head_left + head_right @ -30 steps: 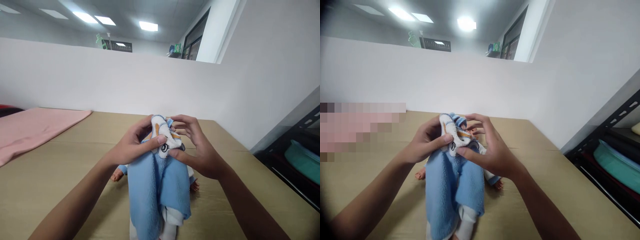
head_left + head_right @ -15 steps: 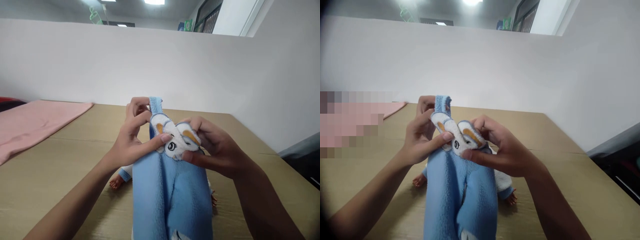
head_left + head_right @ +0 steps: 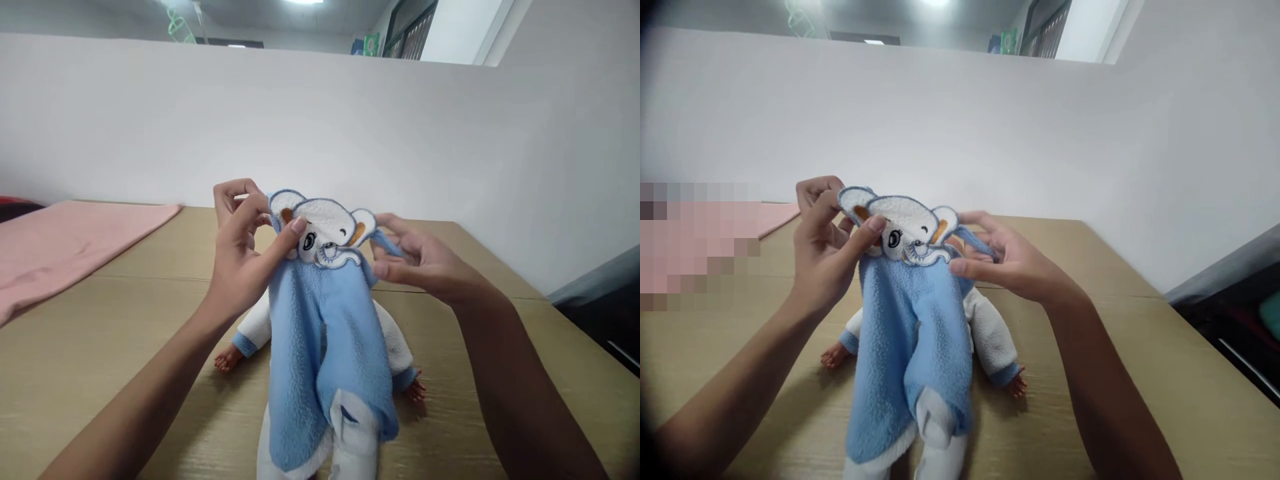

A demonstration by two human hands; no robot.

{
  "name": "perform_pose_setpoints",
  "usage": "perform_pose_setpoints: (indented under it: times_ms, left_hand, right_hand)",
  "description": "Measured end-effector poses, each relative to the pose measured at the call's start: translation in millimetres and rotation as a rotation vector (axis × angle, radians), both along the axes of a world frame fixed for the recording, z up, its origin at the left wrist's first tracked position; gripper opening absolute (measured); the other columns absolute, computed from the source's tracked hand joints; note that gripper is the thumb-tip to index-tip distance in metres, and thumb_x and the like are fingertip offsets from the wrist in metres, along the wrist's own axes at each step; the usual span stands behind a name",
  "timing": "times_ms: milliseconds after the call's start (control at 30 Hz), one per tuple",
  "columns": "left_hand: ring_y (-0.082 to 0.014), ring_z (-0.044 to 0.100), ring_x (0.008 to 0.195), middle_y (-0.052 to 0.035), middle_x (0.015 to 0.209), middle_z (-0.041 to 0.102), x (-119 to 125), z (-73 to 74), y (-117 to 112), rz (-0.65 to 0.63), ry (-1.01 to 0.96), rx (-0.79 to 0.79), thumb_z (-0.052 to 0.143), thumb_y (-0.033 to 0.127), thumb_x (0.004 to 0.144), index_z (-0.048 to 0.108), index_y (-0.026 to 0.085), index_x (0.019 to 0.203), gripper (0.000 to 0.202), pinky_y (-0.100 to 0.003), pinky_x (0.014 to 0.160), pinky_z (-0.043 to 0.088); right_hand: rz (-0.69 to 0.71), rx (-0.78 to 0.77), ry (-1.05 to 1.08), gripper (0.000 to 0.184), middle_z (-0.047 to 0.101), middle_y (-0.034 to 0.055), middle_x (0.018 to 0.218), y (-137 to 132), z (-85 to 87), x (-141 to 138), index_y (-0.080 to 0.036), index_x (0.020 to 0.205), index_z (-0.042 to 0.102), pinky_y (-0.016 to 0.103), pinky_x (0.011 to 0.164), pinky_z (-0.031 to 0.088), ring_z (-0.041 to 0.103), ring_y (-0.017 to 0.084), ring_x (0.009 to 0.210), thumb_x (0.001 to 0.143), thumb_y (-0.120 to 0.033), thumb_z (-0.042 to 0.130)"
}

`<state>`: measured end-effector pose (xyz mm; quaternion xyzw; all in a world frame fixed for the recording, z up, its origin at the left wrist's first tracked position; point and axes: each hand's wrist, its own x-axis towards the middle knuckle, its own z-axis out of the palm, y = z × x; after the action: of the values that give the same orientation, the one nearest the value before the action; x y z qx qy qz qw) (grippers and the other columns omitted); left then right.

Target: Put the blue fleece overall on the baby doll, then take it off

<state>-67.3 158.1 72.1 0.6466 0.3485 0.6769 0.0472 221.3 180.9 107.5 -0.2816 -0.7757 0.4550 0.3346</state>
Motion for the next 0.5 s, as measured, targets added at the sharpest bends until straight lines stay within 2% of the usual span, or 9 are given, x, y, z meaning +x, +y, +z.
perform_pose_setpoints:
  times_ms: [100, 167, 233, 300, 367, 400, 500]
  left_hand:
    - [-0.0253, 0.057, 0.124, -0.0075, 0.127, 0.054, -1.2, 3.3, -0.6, -0.06, 0.006, -0.038, 0.088, 0.05, 0.096, 0.067, 0.024, 0.09, 0.033, -0.034, 0.09, 0.058]
    - [-0.0244, 0.061, 0.121, -0.0076, 0.127, 0.06, -0.5, 5.5, -1.6, -0.173, 0.018, -0.087, 0.086, 0.05, 0.098, 0.069, 0.024, 0.096, 0.031, -0.033, 0.09, 0.058]
    - [-0.0213, 0.066, 0.108, -0.0056, 0.114, 0.066, 1.0, 6.7, -2.8, -0.301, 0.018, -0.15, 0.082, 0.05, 0.101, 0.068, 0.024, 0.099, 0.029, -0.033, 0.088, 0.058]
    - [-0.0172, 0.065, 0.092, -0.0016, 0.097, 0.065, 2.9, 6.7, -3.6, -0.391, 0.003, -0.201, 0.081, 0.048, 0.104, 0.066, 0.024, 0.099, 0.028, -0.03, 0.083, 0.057]
    - [-0.0148, 0.062, 0.081, 0.0011, 0.086, 0.062, 4.4, 5.4, -3.6, -0.431, -0.015, -0.241, 0.082, 0.045, 0.104, 0.062, 0.024, 0.098, 0.029, -0.028, 0.074, 0.054]
    - [-0.0142, 0.061, 0.077, 0.0018, 0.084, 0.061, 4.8, 4.6, -3.4, -0.445, -0.027, -0.267, 0.083, 0.045, 0.102, 0.06, 0.024, 0.097, 0.032, -0.027, 0.071, 0.053]
    - [-0.0134, 0.062, 0.07, 0.0039, 0.082, 0.06, 2.2, 3.1, -2.4, -0.49, -0.084, -0.376, 0.09, 0.044, 0.096, 0.046, 0.026, 0.095, 0.048, -0.026, 0.064, 0.051]
  right_hand:
    - [0.078, 0.093, -0.189, 0.045, 0.064, -0.0027, 0.085, 1.0, -1.7, -0.4, -0.025, 0.125, 0.081, 0.034, 0.084, 0.058, 0.062, 0.017, 0.078, 0.091, -0.053, 0.092]
    - [0.063, 0.191, -0.219, 0.04, 0.074, 0.0021, 0.101, 0.9, -4.7, -4.2, -0.025, 0.118, 0.082, 0.039, 0.095, 0.059, 0.07, 0.023, 0.096, 0.09, -0.053, 0.092]
    - [0.029, 0.2, -0.179, 0.049, 0.079, 0.0055, 0.122, 1.3, -9.6, -9.2, -0.027, 0.128, 0.079, 0.044, 0.106, 0.059, 0.073, 0.029, 0.114, 0.089, -0.051, 0.094]
    - [0.036, 0.112, -0.138, 0.071, 0.078, 0.0077, 0.137, 2.7, -15.2, -14.1, -0.028, 0.147, 0.069, 0.048, 0.111, 0.06, 0.073, 0.032, 0.126, 0.085, -0.049, 0.098]
    - [0.071, 0.028, -0.127, 0.086, 0.077, 0.0088, 0.144, 4.9, -19.5, -18.2, -0.028, 0.156, 0.062, 0.049, 0.113, 0.06, 0.073, 0.033, 0.133, 0.082, -0.047, 0.101]
    - [0.09, 0.007, -0.135, 0.084, 0.077, 0.0086, 0.144, 6.1, -20.6, -19.6, -0.027, 0.155, 0.063, 0.049, 0.115, 0.06, 0.072, 0.033, 0.135, 0.082, -0.048, 0.1]
    - [0.12, -0.021, -0.178, 0.056, 0.082, 0.007, 0.136, 7.3, -19.5, -20.4, -0.024, 0.138, 0.077, 0.049, 0.119, 0.058, 0.074, 0.033, 0.133, 0.091, -0.052, 0.092]
